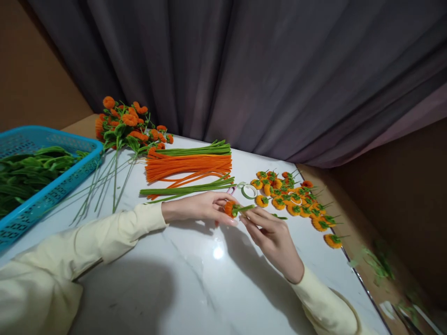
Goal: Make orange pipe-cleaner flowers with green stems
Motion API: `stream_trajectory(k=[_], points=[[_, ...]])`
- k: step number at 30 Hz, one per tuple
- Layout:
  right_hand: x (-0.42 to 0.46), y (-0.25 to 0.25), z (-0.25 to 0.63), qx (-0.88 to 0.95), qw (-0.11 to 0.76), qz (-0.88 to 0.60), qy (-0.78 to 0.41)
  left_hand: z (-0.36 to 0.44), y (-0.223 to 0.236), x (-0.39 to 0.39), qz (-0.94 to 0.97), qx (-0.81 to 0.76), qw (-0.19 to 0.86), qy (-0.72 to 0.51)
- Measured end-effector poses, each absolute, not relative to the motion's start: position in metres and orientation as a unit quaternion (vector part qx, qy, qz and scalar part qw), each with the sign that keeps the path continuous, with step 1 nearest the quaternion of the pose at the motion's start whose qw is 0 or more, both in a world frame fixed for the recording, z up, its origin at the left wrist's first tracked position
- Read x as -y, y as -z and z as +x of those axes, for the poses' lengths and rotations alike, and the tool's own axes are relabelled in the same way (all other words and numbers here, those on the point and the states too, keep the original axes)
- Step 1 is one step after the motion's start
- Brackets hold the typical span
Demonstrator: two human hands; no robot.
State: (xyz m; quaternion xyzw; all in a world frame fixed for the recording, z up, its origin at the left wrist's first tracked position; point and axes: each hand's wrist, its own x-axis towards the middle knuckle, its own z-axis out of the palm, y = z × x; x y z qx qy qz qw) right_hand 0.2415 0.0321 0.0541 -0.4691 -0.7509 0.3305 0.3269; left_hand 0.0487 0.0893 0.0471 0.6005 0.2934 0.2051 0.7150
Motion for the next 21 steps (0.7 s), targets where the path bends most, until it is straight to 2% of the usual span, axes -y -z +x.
stream_trajectory(k=[3,6,12,21], points=[[-0.03,-0.052,0.236,0.603,0.355,-0.536,-0.473,0.051,-0.033,-0.085,0.542,-0.238,0.762,-0.262],[-0.025,-0.046,0.229,0.534,0.363,-0.55,-0.53,0.057,-0.019,-0.076,0.456,-0.23,0.81,-0.289],[-0.022,-0.047,0.229,0.599,0.344,-0.54,-0.481,0.061,-0.01,-0.069,0.419,-0.253,0.804,-0.338],[-0.03,-0.047,0.237,0.742,0.313,-0.479,-0.35,0.061,-0.001,-0.079,0.358,-0.266,0.848,-0.286]])
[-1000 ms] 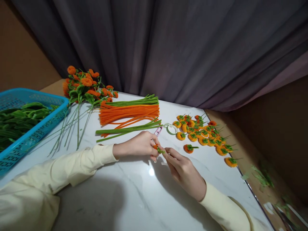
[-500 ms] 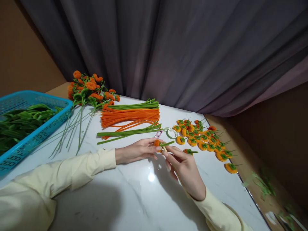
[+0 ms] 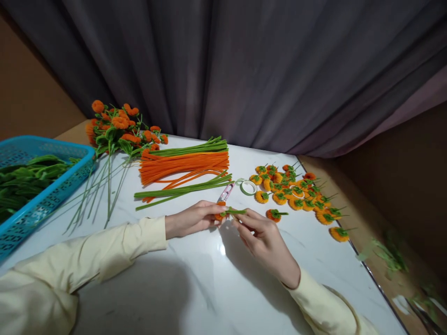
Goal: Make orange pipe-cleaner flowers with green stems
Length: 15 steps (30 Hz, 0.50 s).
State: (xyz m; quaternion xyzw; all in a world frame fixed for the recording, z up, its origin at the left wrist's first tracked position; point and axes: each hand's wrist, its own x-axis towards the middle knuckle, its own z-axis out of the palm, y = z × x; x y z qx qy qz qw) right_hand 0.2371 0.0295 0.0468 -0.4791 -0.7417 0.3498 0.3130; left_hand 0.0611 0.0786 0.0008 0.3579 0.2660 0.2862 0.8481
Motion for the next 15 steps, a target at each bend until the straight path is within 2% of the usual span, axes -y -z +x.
stream_trajectory(k=[9,15], points=[[-0.035,-0.0515,0.2466,0.837,0.258,-0.403,-0.267,0.0579,-0.0015,-0.0794,0.351,-0.232,0.88,-0.22],[-0.0382,-0.0528,0.2443,0.779,0.273,-0.436,-0.358,0.0564,0.0031,-0.0815,0.318,-0.192,0.9,-0.228]])
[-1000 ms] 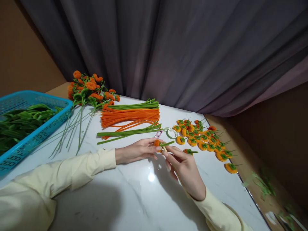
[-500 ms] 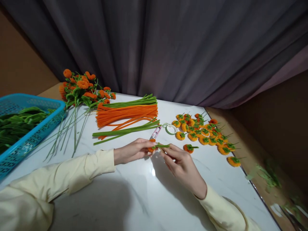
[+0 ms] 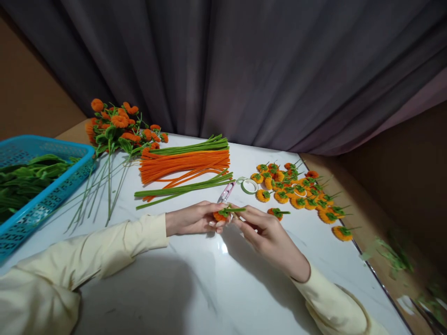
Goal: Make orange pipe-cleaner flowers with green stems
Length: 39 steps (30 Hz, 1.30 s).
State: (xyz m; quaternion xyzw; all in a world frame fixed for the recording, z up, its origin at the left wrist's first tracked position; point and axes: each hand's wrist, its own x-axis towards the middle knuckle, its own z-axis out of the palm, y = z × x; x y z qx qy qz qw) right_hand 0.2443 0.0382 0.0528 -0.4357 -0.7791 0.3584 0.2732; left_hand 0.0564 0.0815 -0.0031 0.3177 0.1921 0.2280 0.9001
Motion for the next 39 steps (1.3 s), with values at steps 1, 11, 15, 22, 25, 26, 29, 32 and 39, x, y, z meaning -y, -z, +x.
stream_trajectory(k=[1,11,15,22,25,26,29,32,39], points=[[-0.038,-0.053,0.243,0.761,0.275,-0.445,-0.384,0.056,0.003,-0.082,0.318,-0.187,0.901,-0.228],[-0.03,-0.054,0.243,0.825,0.261,-0.4,-0.303,0.056,0.003,-0.082,0.321,-0.175,0.908,-0.205],[-0.025,-0.049,0.248,0.879,0.2,-0.377,-0.213,0.056,0.004,-0.081,0.325,-0.173,0.913,-0.177],[-0.028,-0.052,0.25,0.876,0.226,-0.379,-0.195,0.057,0.002,-0.082,0.313,-0.175,0.916,-0.179],[-0.032,-0.056,0.248,0.839,0.26,-0.398,-0.265,0.058,0.002,-0.083,0.302,-0.174,0.919,-0.183],[-0.033,-0.057,0.247,0.834,0.261,-0.399,-0.278,0.058,0.002,-0.083,0.304,-0.175,0.919,-0.179],[-0.031,-0.056,0.246,0.839,0.264,-0.388,-0.276,0.057,0.002,-0.082,0.316,-0.178,0.917,-0.168],[-0.028,-0.054,0.245,0.854,0.258,-0.371,-0.257,0.056,0.003,-0.082,0.334,-0.184,0.911,-0.155],[-0.033,-0.047,0.254,0.855,0.264,-0.375,-0.243,0.053,0.004,-0.084,0.35,-0.191,0.901,-0.173]])
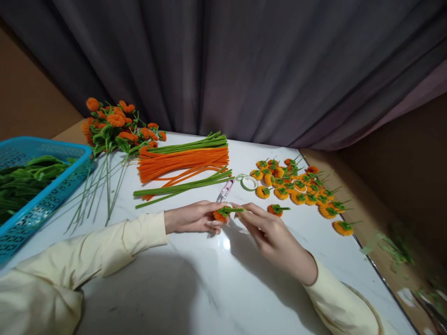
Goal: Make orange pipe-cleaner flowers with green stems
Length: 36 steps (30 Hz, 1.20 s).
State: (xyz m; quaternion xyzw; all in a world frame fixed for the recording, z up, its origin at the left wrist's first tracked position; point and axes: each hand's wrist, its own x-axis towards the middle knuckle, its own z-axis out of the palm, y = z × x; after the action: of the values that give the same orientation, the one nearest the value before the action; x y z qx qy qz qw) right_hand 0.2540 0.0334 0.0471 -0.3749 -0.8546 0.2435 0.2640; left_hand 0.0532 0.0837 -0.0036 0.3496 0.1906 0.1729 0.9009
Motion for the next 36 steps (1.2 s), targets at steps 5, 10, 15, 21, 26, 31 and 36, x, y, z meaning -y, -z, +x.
stream_trajectory(k=[5,10,15,21,26,31,36], points=[[-0.027,-0.003,0.27,0.838,0.303,-0.421,-0.17,0.046,0.002,-0.088,0.349,-0.19,0.904,-0.159],[-0.025,0.02,0.273,0.848,0.312,-0.418,-0.09,0.048,0.002,-0.088,0.324,-0.177,0.925,-0.087],[-0.019,0.002,0.262,0.801,0.424,-0.389,-0.162,0.056,-0.002,-0.081,0.412,-0.216,0.876,-0.127],[-0.009,0.001,0.253,0.775,0.417,-0.401,-0.252,0.061,-0.006,-0.07,0.541,-0.254,0.795,-0.108],[-0.009,0.003,0.251,0.767,0.426,-0.405,-0.256,0.066,-0.005,-0.064,0.554,-0.324,0.755,-0.137],[-0.009,0.003,0.252,0.771,0.425,-0.406,-0.246,0.066,-0.001,-0.056,0.612,-0.391,0.661,-0.189],[-0.008,0.007,0.255,0.789,0.435,-0.387,-0.196,0.062,-0.008,-0.049,0.754,-0.398,0.425,-0.303]])
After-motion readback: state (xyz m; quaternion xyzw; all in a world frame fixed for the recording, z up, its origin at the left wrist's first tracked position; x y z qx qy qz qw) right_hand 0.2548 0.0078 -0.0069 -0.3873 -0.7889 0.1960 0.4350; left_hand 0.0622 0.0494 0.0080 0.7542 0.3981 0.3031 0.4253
